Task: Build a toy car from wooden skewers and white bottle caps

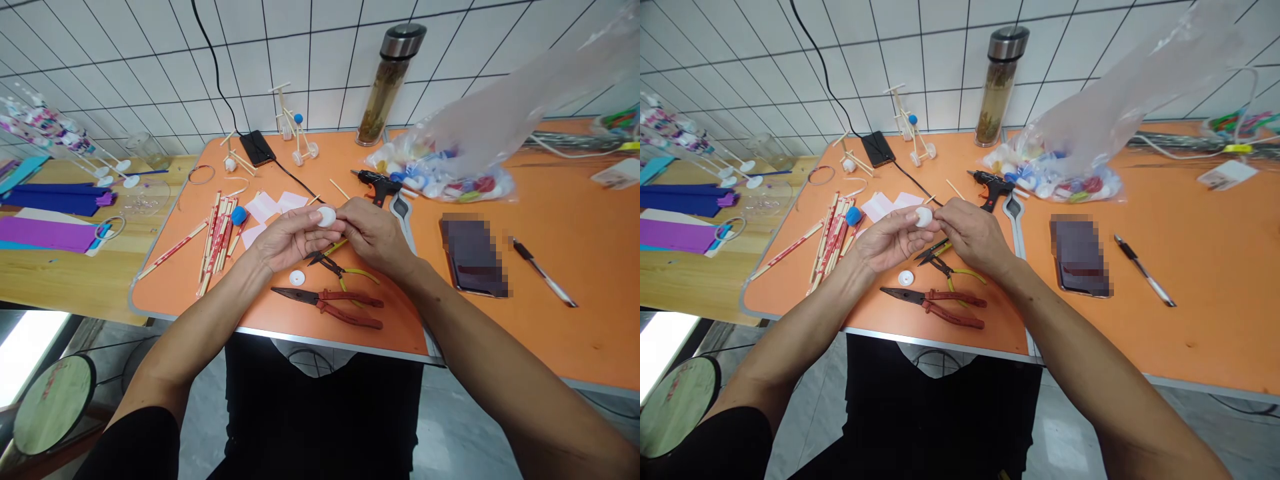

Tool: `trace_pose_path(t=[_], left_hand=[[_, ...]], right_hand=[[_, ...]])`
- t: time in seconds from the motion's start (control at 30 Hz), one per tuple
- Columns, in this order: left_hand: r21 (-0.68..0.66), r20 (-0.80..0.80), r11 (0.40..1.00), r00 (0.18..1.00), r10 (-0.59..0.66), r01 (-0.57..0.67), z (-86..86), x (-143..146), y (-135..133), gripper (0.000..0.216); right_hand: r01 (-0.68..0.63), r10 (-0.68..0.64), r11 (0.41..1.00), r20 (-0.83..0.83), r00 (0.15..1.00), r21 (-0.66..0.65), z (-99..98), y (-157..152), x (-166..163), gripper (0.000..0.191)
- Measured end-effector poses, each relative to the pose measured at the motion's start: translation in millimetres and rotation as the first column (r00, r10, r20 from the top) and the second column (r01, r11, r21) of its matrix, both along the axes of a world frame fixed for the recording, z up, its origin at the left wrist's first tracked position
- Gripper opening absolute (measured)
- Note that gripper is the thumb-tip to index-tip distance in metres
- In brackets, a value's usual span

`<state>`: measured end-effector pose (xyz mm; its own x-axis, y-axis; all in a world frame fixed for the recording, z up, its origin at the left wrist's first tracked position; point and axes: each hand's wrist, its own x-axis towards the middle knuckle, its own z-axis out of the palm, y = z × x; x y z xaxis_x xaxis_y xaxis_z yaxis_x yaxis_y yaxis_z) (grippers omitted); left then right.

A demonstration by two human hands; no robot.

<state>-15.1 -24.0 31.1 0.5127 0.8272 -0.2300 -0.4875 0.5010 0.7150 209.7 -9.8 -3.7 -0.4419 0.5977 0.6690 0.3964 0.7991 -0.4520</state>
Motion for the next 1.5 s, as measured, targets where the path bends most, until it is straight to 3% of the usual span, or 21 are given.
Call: trace_pose_path(t=[0.73,1.03,1.3,1.5], left_hand=[[0.013,-0.031,0.996,0.995,0.093,-0.093,0.5,3.0,-1.3,0.008],[0.029,-0.018,0.997,0.997,0.078,-0.078,0.9,3.0,-2.6,0.007],[0.074,-0.059,0.997,0.998,0.004,0.000,8.2,2.6,-5.1,0.021],[0.072,-0.053,0.996,0.998,0.046,-0.042,6.2,4.7,-5.5,0.017]], right_hand=[[0.008,-0.009,0.994,0.008,1.000,0.107,-3.6,2.3,-1.3,0.022],[0.013,-0.014,0.998,0.023,1.000,0.062,-4.3,1.7,-1.1,0.022],[-0.025,0.029,0.997,-0.059,0.998,0.066,-8.0,6.0,0.7,0.020],[-0.017,0.021,0.995,-0.036,0.999,0.096,-6.9,5.6,-1.5,0.020]])
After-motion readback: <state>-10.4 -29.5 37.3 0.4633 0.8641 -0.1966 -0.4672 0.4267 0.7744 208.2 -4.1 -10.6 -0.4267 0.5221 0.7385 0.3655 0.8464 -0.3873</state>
